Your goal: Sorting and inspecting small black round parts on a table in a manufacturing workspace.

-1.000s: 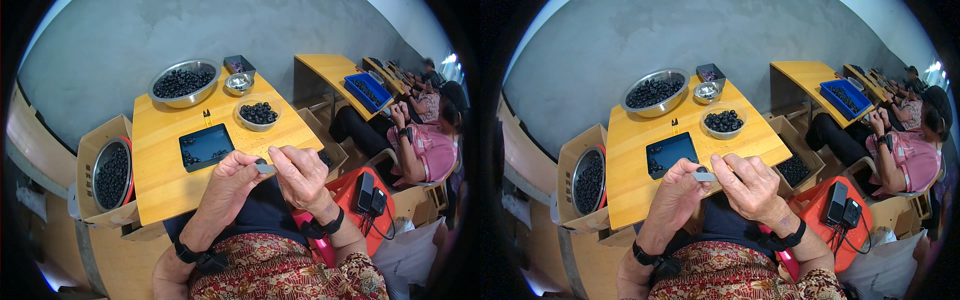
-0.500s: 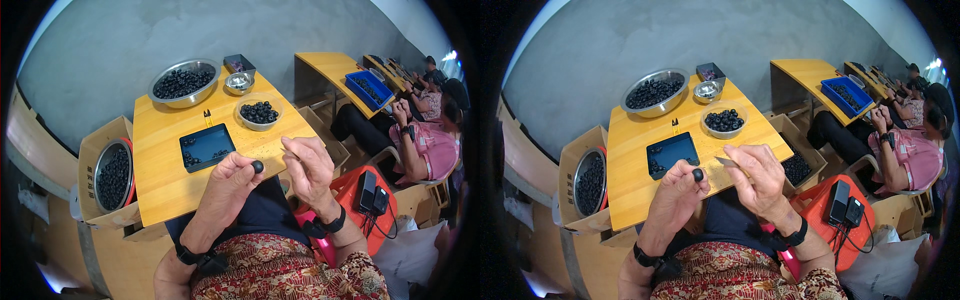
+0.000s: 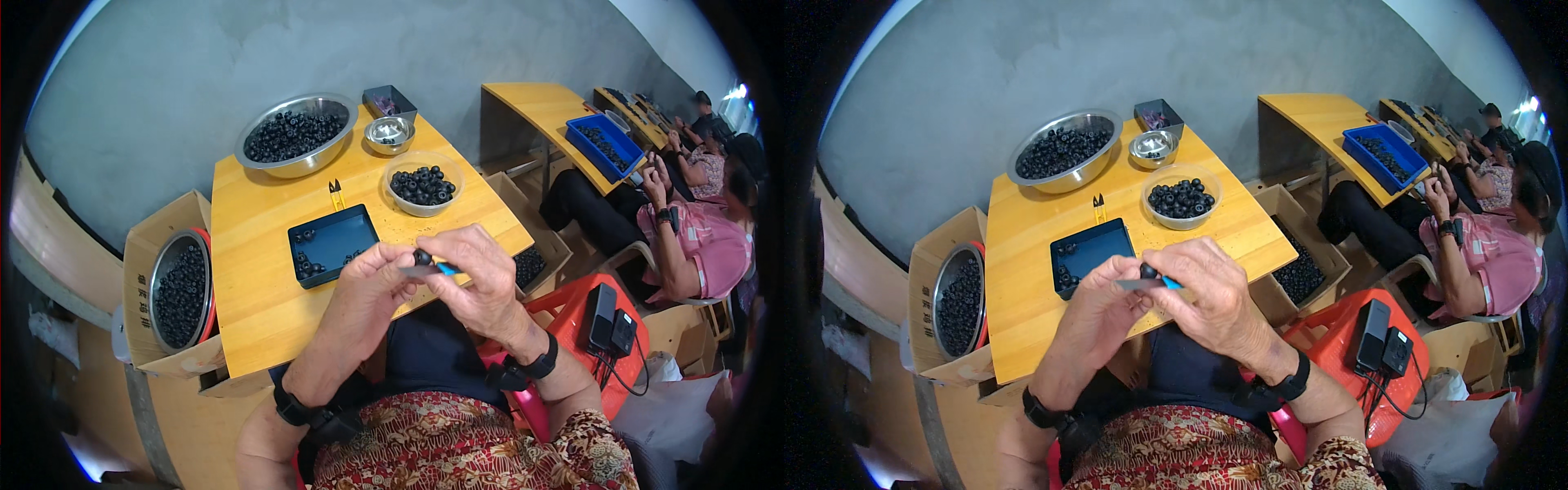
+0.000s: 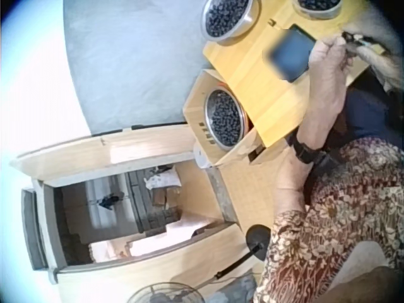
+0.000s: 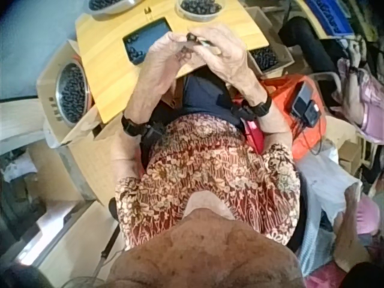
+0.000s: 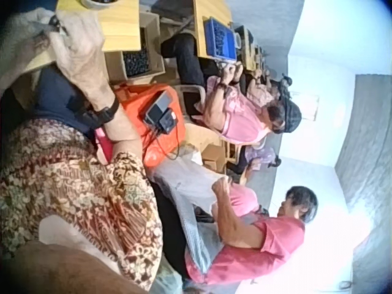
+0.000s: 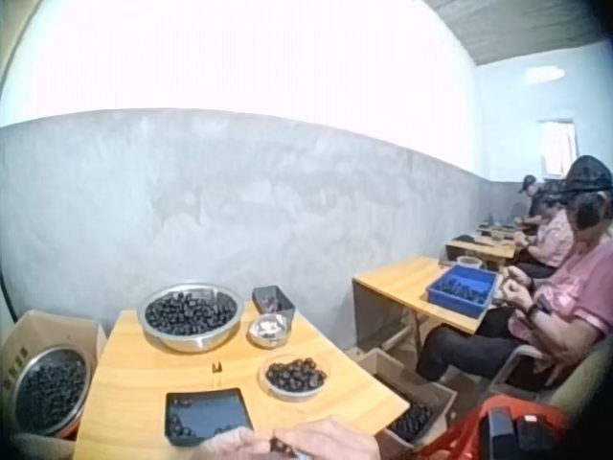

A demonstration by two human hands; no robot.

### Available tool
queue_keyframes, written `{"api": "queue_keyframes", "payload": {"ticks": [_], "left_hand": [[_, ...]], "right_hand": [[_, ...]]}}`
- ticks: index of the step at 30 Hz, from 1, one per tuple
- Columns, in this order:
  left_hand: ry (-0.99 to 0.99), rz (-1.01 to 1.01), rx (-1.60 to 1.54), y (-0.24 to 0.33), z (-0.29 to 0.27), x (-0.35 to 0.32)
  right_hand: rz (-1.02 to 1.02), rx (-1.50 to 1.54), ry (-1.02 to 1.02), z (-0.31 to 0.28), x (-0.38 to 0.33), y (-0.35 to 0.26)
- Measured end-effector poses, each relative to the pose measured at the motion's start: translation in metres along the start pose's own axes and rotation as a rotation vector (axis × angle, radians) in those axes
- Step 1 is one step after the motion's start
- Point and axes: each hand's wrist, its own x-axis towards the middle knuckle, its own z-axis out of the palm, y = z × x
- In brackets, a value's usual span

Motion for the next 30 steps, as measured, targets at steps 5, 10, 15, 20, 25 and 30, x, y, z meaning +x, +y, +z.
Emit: {"api": "queue_keyframes", "payload": {"ticks": [5, 10, 15, 20, 25, 30], "left_hand": [[0.138, 0.097, 0.324, 0.03, -0.016, 0.042], [0.091, 0.159, 0.79, 0.041, -0.043, 0.098], [0.092, 0.288, 1.516, 0.032, -0.039, 0.15], [-0.064, 0.517, 1.903, 0.02, -0.056, 0.185], [-0.063, 0.351, 1.855, 0.02, -0.045, 0.193], [0.113, -0.002, 0.894, 0.02, -0.027, 0.176]], "right_hand": [[0.222, -0.019, 0.065, 0.005, 0.022, 0.058], [0.488, 0.063, 0.123, 0.019, 0.031, 0.117], [0.653, 0.124, 0.203, 0.008, 0.011, 0.156], [0.807, 0.311, 0.154, 0.012, 0.003, 0.154], [0.83, 0.334, 0.134, 0.006, 0.004, 0.152], [0.637, 0.308, 0.087, 0.007, 0.012, 0.138]]}}
